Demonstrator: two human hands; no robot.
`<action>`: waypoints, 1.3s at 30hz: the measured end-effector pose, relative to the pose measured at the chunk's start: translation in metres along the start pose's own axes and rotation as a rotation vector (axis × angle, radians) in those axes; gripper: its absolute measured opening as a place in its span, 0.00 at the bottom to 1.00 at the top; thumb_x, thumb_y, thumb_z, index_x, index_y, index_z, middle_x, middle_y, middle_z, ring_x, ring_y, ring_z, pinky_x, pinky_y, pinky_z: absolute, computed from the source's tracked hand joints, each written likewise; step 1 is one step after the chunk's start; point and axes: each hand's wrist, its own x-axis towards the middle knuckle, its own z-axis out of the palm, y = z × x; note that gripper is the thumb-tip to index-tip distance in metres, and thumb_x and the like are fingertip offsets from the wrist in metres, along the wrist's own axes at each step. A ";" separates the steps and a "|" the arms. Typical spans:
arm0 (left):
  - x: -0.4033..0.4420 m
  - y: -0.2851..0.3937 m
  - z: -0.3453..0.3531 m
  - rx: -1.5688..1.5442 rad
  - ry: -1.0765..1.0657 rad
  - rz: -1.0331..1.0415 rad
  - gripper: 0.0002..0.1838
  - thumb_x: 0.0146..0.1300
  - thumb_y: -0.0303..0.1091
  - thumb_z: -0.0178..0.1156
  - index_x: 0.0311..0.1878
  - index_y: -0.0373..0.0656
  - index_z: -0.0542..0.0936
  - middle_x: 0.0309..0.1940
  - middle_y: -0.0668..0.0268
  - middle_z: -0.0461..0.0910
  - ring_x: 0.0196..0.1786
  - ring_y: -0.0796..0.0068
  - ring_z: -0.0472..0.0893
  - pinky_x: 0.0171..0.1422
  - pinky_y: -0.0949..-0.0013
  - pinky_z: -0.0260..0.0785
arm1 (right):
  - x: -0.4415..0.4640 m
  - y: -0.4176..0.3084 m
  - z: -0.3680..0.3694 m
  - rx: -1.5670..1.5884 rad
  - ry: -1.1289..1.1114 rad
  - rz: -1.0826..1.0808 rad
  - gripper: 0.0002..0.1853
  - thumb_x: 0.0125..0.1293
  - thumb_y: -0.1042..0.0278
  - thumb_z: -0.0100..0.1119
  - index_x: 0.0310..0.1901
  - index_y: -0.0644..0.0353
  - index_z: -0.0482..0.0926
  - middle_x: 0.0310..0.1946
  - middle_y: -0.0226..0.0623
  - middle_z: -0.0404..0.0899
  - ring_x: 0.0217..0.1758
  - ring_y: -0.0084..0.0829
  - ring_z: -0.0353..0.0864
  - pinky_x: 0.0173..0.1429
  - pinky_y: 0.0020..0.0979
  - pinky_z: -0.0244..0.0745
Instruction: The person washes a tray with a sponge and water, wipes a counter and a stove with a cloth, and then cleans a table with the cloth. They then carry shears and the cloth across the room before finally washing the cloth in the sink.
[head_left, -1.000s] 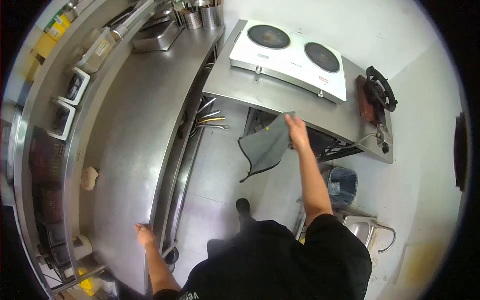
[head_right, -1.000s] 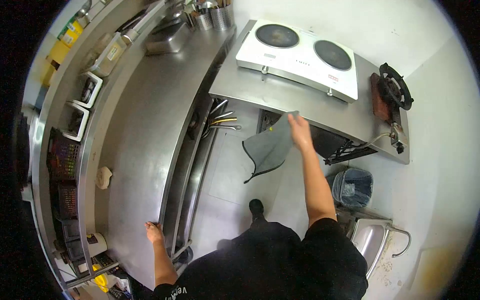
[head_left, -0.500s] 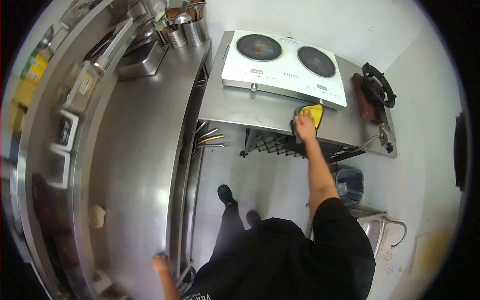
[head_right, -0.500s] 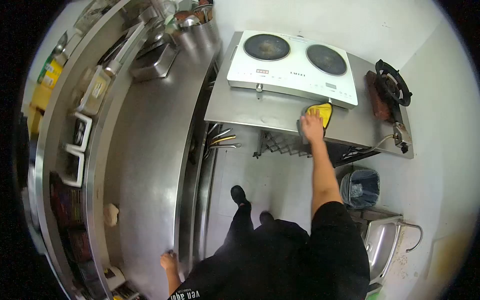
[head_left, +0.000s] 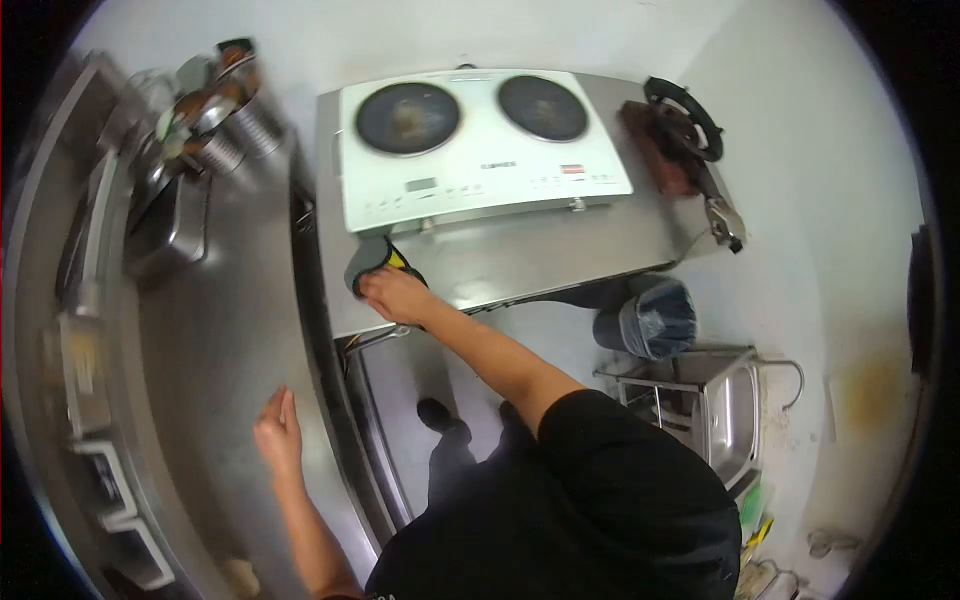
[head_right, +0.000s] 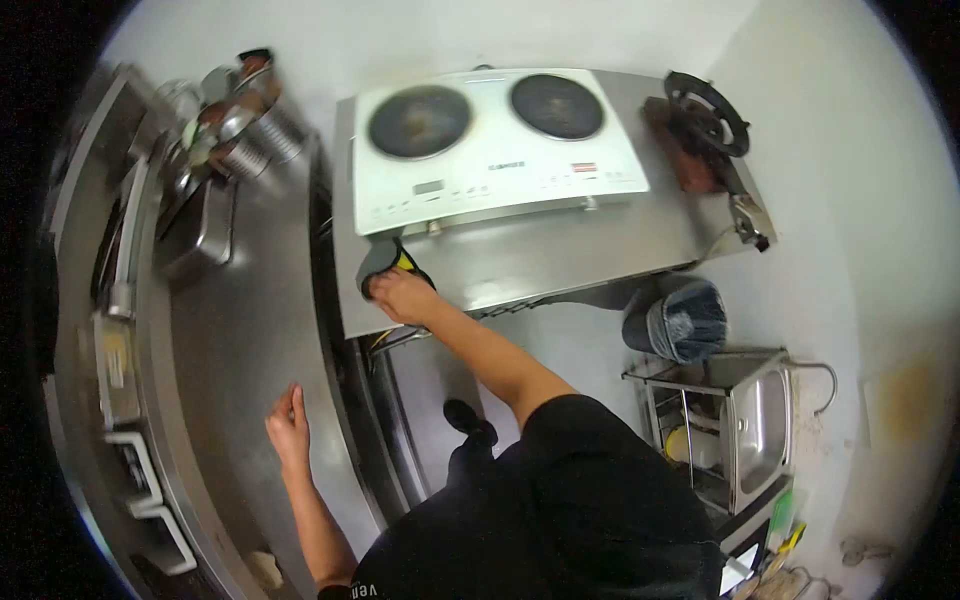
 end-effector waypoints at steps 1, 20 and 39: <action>0.023 0.022 0.007 -0.011 -0.013 0.024 0.15 0.66 0.36 0.56 0.43 0.33 0.83 0.40 0.49 0.83 0.39 0.56 0.84 0.42 0.63 0.76 | -0.021 0.009 -0.019 0.002 0.073 0.005 0.14 0.62 0.63 0.54 0.44 0.63 0.77 0.49 0.43 0.77 0.52 0.44 0.75 0.59 0.41 0.67; -0.052 0.219 0.201 0.056 -0.169 -0.050 0.16 0.66 0.36 0.56 0.37 0.30 0.82 0.32 0.47 0.82 0.35 0.50 0.83 0.42 0.61 0.76 | -0.345 0.251 -0.280 -0.334 -0.378 0.725 0.20 0.64 0.58 0.49 0.50 0.64 0.76 0.51 0.47 0.76 0.59 0.46 0.70 0.68 0.48 0.56; 0.036 0.323 0.290 0.166 -0.525 0.173 0.18 0.69 0.43 0.49 0.54 0.44 0.78 0.64 0.64 0.70 0.66 0.61 0.69 0.70 0.34 0.45 | -0.316 0.221 -0.237 -0.300 0.128 0.583 0.20 0.64 0.62 0.49 0.47 0.74 0.72 0.49 0.57 0.71 0.55 0.57 0.67 0.66 0.51 0.57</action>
